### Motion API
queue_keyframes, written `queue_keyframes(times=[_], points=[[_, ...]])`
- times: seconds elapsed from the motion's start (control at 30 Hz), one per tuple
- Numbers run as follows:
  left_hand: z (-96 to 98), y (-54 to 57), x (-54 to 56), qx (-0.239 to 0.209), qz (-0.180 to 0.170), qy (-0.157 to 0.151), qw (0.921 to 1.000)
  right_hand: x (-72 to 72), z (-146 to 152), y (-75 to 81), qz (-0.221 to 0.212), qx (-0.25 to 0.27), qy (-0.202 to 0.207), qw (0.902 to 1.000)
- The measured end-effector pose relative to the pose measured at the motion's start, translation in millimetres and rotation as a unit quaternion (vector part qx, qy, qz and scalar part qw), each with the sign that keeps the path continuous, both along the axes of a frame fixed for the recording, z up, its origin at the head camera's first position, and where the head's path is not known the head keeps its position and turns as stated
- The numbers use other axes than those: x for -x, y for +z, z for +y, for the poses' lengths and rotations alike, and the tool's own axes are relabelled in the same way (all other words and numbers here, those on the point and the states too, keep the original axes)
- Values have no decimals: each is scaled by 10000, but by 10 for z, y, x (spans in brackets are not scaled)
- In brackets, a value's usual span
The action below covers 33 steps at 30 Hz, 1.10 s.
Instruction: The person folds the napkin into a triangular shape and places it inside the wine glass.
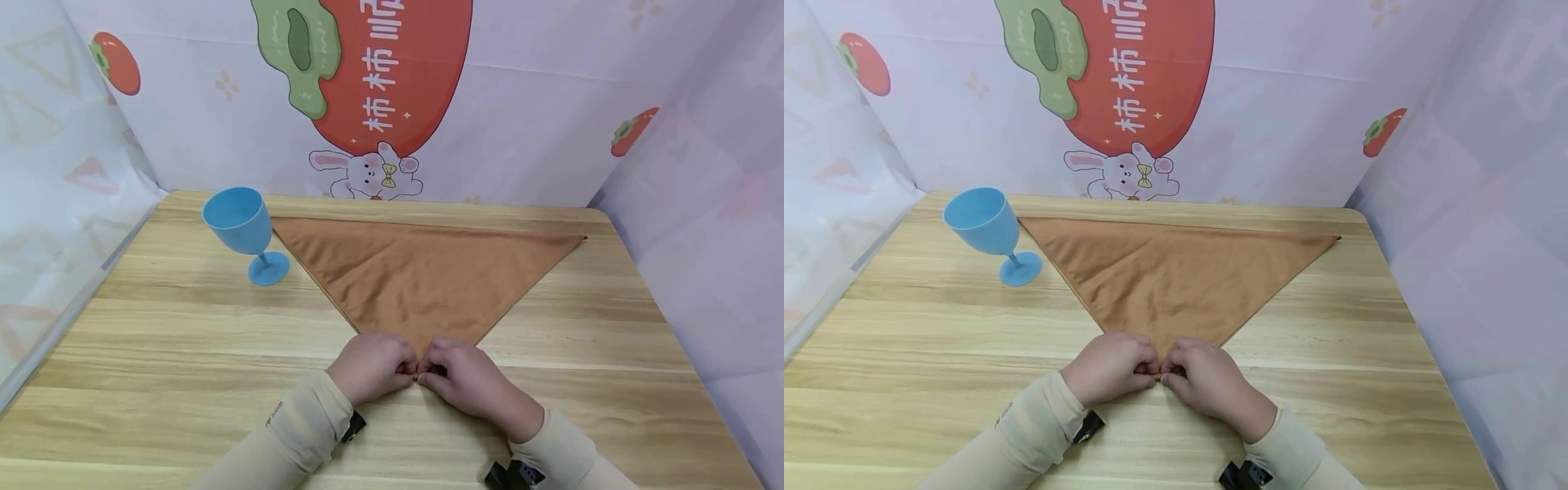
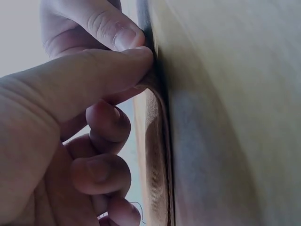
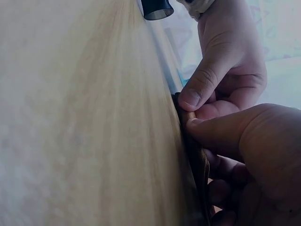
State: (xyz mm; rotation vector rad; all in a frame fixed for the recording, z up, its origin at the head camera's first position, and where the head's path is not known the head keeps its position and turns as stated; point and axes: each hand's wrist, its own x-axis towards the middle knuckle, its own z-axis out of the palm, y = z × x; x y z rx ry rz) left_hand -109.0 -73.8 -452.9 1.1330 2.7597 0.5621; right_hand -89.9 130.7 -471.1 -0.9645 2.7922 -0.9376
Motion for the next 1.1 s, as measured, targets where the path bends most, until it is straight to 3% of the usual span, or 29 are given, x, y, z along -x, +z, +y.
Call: queue_keyframes(times=[0.27, 0.57, 0.7, 0.9, 1.1], points=[[-9, -17, 12, 87, 250, -186, 9995, 2, 16, 2, -7, 17, 65, 10000], [-11, -13, 5, 296, 379, -364, 9982, -35, 13, -42, 1122, -178, 60, 9935], [-16, -1, 10, 227, 253, -309, 9989, -35, 0, -61, 1317, -157, 141, 9911], [-50, -10, 33, 97, 6, -77, 9999, -33, -26, -56, 1294, -274, 195, 9910], [-39, -17, 35, 111, 143, -182, 9997, -36, -18, -35, 1039, -395, 150, 9937]])
